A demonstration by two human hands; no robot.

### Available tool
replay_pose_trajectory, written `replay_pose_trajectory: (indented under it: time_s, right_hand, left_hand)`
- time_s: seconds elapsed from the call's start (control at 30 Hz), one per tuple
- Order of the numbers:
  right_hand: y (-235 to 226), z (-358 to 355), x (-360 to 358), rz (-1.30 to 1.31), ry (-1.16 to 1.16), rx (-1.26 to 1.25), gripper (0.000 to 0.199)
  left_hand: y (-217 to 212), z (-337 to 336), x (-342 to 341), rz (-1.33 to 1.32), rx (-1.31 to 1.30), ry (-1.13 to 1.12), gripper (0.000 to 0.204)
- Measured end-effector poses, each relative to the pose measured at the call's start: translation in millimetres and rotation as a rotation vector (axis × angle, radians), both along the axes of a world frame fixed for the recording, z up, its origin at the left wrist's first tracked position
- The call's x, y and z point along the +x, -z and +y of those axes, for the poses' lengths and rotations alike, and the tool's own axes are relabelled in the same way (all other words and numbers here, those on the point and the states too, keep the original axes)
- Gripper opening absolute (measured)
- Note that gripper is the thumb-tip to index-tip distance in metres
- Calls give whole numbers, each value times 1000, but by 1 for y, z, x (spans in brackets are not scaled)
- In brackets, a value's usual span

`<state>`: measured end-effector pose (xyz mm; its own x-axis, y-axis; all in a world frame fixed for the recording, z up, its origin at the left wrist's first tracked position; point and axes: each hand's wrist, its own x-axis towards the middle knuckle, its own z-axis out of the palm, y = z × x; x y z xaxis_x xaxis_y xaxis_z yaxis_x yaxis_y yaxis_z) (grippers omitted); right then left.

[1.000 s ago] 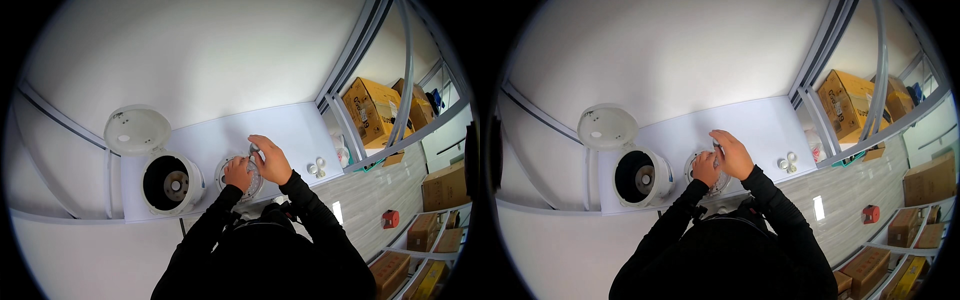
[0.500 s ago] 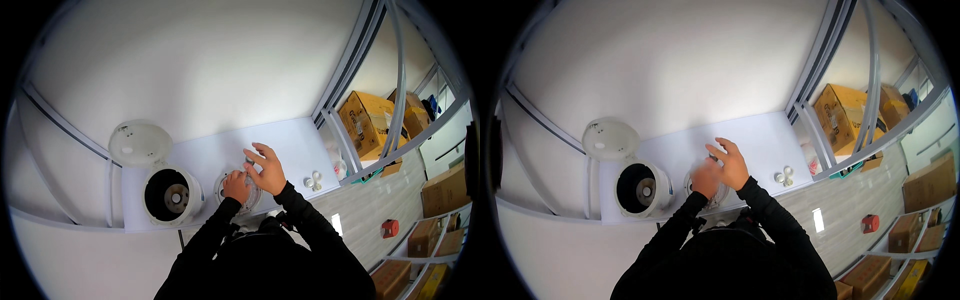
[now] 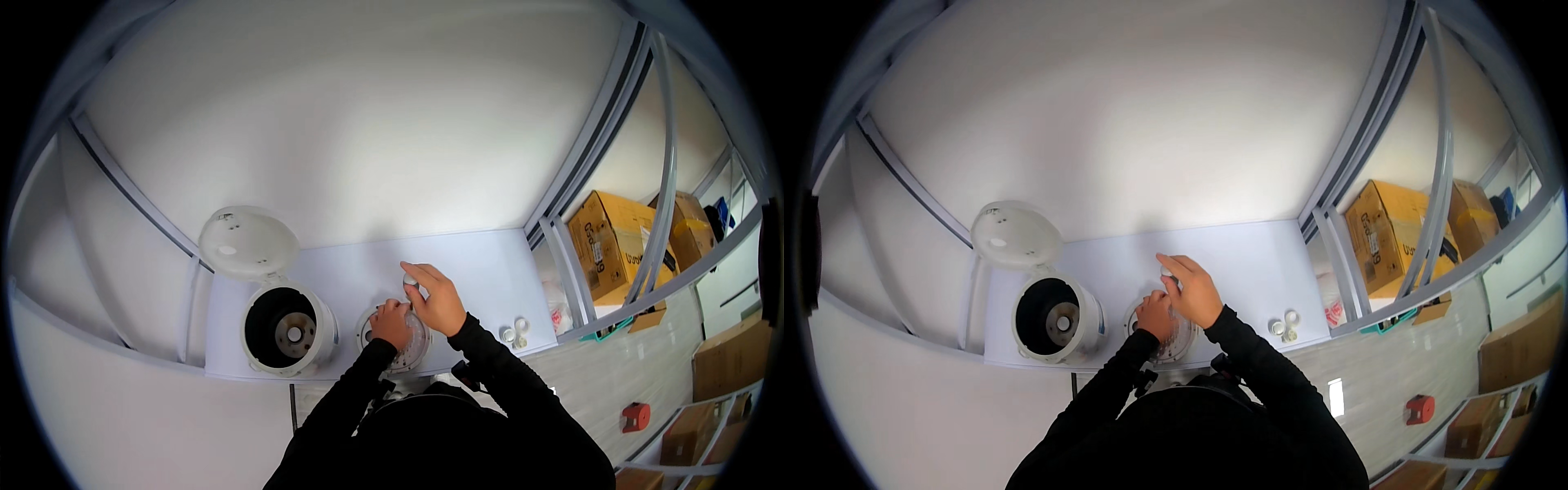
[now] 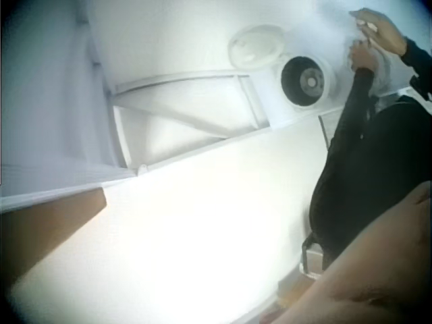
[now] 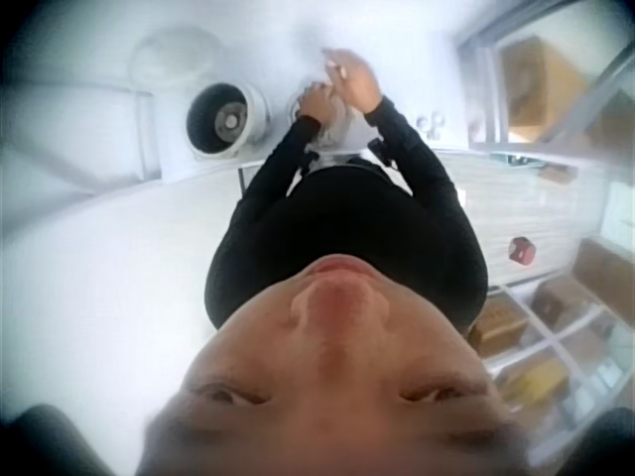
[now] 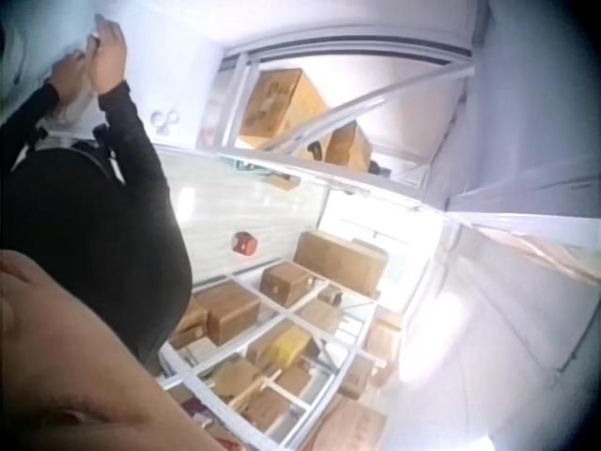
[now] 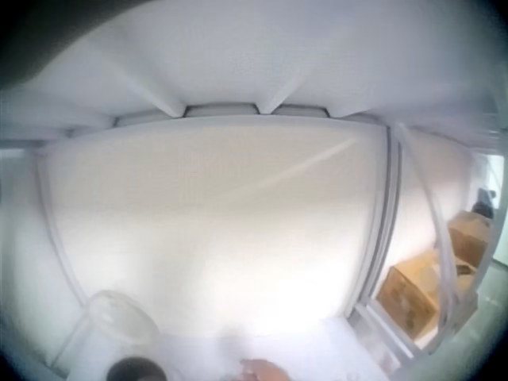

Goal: The person uses a screwdriver to remove screws from a white plastic lid, then places small white plastic pieces into a rice cooker pot. The person reattaches the lid and tightens the screws.

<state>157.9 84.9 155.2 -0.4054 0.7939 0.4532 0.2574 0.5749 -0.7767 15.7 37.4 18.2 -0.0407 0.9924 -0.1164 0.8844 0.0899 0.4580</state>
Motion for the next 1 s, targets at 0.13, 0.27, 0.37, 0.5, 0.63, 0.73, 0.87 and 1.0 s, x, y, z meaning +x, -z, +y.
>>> replay_pose_trajectory:
  time_s: [0.13,0.27,0.37,0.5,0.63,0.73,0.87,1.0]
  right_hand:
    - [10,10,1,-8,-45,176,35]
    - [5,17,7,-90,-77,204,38]
    - [9,19,5,42,-104,112,37]
    - [-2,18,9,-109,-57,368,38]
    - [13,24,16,-140,-118,89,42]
    - [13,25,13,13,-149,132,45]
    - [8,27,21,-169,-151,272,50]
    - [13,29,17,-19,-145,126,48]
  left_hand:
    - [5,4,3,-36,-16,-48,59]
    - [7,4,2,-23,-16,-60,58]
    - [2,4,0,-66,-11,-41,59]
    - [4,1,-1,-92,22,-70,60]
    - [4,3,1,-74,12,-47,57]
    - [6,5,0,-50,2,-48,52]
    - [11,6,2,-31,34,-66,42]
    - [8,7,2,-62,22,-67,34]
